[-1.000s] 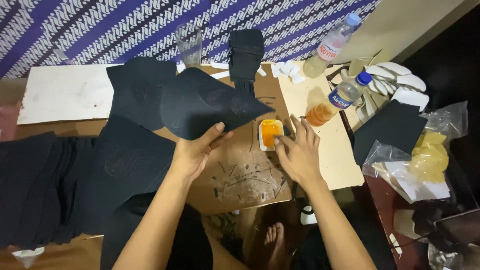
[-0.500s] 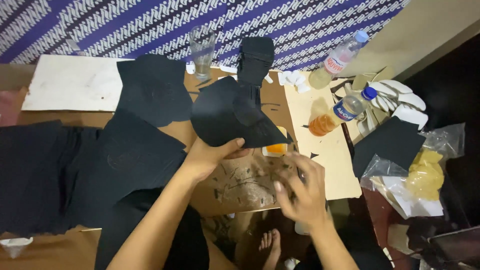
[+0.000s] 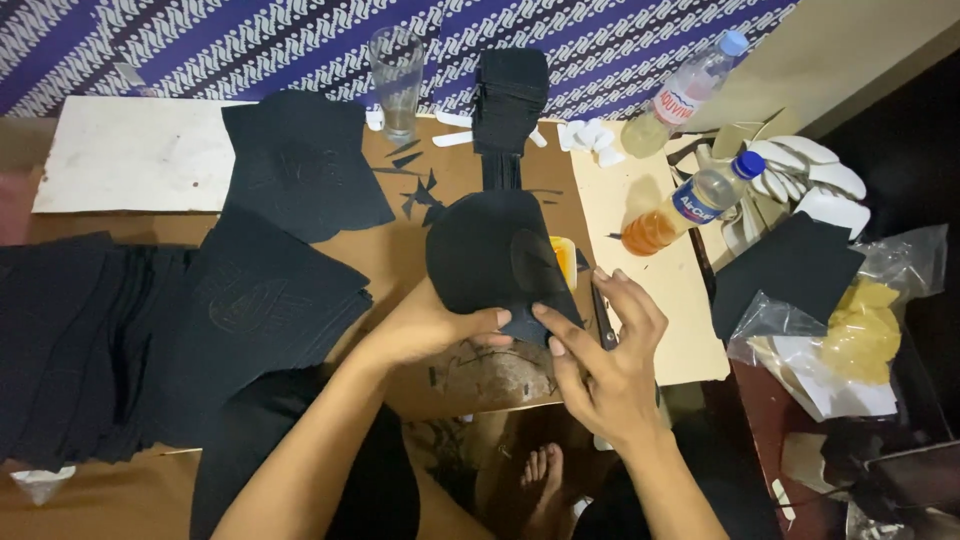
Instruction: The person applies an orange substance from a small container onto black fabric pieces using a small tool. They then press the fabric pieces together, seemingly adhering them. The person handles multiple fabric pieces, applying the substance and pressing them.
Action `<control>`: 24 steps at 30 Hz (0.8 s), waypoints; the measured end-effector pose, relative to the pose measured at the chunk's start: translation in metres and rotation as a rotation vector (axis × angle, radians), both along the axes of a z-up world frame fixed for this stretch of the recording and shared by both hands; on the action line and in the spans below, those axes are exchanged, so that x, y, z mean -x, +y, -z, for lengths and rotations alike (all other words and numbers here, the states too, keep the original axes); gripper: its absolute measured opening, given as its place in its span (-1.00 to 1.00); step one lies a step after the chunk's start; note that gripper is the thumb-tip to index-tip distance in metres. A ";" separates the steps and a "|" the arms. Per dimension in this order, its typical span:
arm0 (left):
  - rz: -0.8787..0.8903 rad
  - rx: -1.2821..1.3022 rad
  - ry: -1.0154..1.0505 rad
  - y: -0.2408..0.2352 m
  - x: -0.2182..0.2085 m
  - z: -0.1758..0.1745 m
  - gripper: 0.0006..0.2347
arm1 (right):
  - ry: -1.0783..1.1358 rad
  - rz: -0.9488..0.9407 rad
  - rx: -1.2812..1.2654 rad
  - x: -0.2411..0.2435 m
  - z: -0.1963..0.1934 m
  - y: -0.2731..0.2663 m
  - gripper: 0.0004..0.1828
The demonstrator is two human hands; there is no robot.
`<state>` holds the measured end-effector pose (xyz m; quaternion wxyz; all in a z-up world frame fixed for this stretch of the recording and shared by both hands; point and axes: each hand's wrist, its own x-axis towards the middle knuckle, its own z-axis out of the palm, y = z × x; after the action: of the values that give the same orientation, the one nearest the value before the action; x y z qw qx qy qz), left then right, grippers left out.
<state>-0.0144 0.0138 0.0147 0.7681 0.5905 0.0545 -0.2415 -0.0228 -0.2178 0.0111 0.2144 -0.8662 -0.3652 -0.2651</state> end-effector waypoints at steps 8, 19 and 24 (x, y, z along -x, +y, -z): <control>-0.009 0.078 -0.033 -0.002 -0.001 0.006 -0.43 | -0.040 0.003 0.063 0.000 -0.002 0.003 -0.67; -0.026 0.107 -0.048 -0.003 0.000 0.004 -0.50 | -0.055 0.017 0.069 0.001 -0.002 0.005 -0.70; -0.035 0.108 -0.038 -0.005 0.001 0.004 -0.46 | -0.037 0.030 0.077 0.002 -0.002 0.005 -0.66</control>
<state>-0.0152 0.0090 0.0106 0.8038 0.5518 0.0371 -0.2191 -0.0253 -0.2130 0.0128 0.1699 -0.8742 -0.3660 -0.2699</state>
